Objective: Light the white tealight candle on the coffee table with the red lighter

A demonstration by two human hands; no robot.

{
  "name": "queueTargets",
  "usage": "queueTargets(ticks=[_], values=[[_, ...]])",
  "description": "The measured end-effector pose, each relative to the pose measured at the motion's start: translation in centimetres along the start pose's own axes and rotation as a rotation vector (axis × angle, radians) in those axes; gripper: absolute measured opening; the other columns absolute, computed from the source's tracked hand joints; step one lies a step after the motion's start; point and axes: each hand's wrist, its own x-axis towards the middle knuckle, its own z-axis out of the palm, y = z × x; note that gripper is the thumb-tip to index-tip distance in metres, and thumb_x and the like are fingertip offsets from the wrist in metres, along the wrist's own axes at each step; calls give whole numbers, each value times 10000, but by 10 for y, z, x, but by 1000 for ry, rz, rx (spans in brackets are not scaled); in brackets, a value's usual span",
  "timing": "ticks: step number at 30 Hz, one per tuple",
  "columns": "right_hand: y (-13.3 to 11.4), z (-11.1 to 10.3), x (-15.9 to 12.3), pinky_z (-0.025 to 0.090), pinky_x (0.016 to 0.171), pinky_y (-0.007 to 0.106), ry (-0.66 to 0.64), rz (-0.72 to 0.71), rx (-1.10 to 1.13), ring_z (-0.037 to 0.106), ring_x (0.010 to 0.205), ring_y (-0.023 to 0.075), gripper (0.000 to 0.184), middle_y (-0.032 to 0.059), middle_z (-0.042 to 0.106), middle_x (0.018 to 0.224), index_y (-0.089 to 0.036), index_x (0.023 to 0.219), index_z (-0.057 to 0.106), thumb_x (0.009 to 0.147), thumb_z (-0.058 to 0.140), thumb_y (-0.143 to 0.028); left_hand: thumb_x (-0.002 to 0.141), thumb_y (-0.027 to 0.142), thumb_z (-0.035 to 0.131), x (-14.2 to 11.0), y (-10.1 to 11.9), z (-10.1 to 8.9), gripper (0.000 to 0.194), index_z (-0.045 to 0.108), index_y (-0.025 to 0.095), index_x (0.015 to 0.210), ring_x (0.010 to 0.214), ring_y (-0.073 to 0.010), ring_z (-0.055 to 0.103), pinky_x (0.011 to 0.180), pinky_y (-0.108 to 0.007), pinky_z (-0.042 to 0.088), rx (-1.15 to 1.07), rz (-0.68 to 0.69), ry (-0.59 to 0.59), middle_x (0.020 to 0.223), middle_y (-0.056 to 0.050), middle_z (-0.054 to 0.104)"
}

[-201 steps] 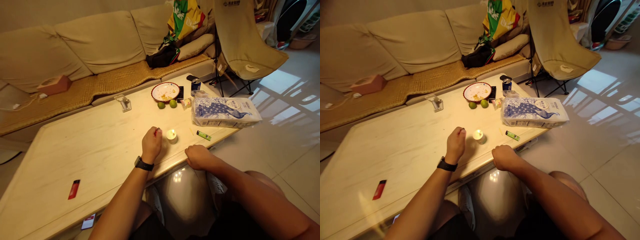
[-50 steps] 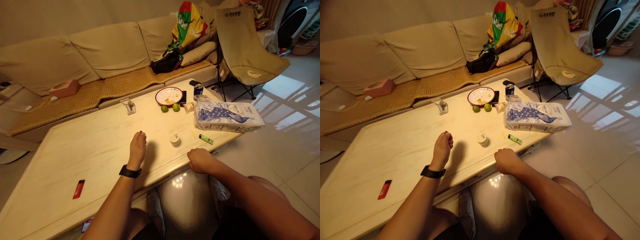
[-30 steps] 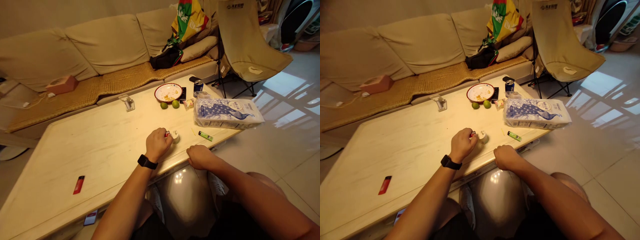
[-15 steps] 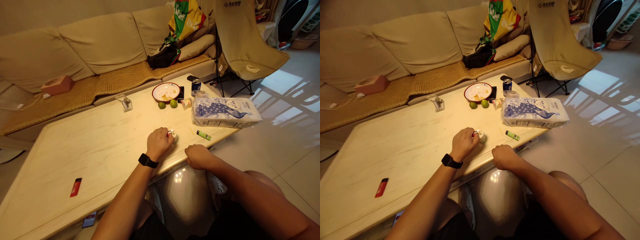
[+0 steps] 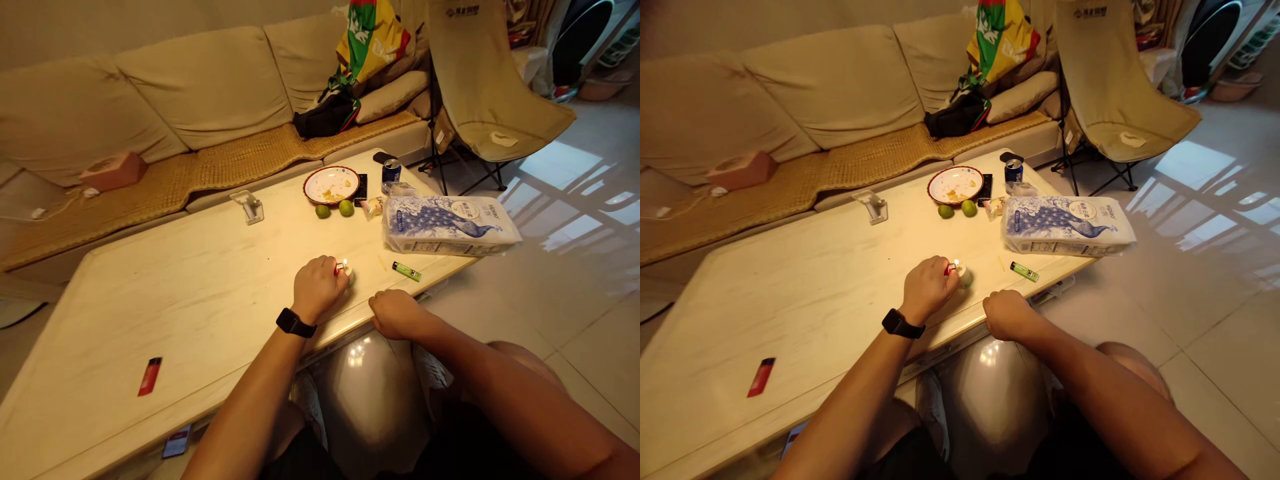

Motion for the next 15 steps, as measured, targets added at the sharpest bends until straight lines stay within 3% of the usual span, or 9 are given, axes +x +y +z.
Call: queueTargets(ticks=[11,15], values=[[0,1,1,520,804,387,2,-2,-2,707,971,312,336,191,735,1098,-125,1098,710,907,551,-351,891,370,545,0,-3,5,195,551,213,777,758,-222,547,665,-352,364,-96,9,70,792,-66,615],[1,3,2,521,807,391,4,-10,-2,707,972,314,328,191,736,1091,-128,1083,713,905,546,-347,948,392,495,-4,-13,5,221,539,213,827,767,-213,540,686,-342,378,-269,-54,168,821,-59,611]])
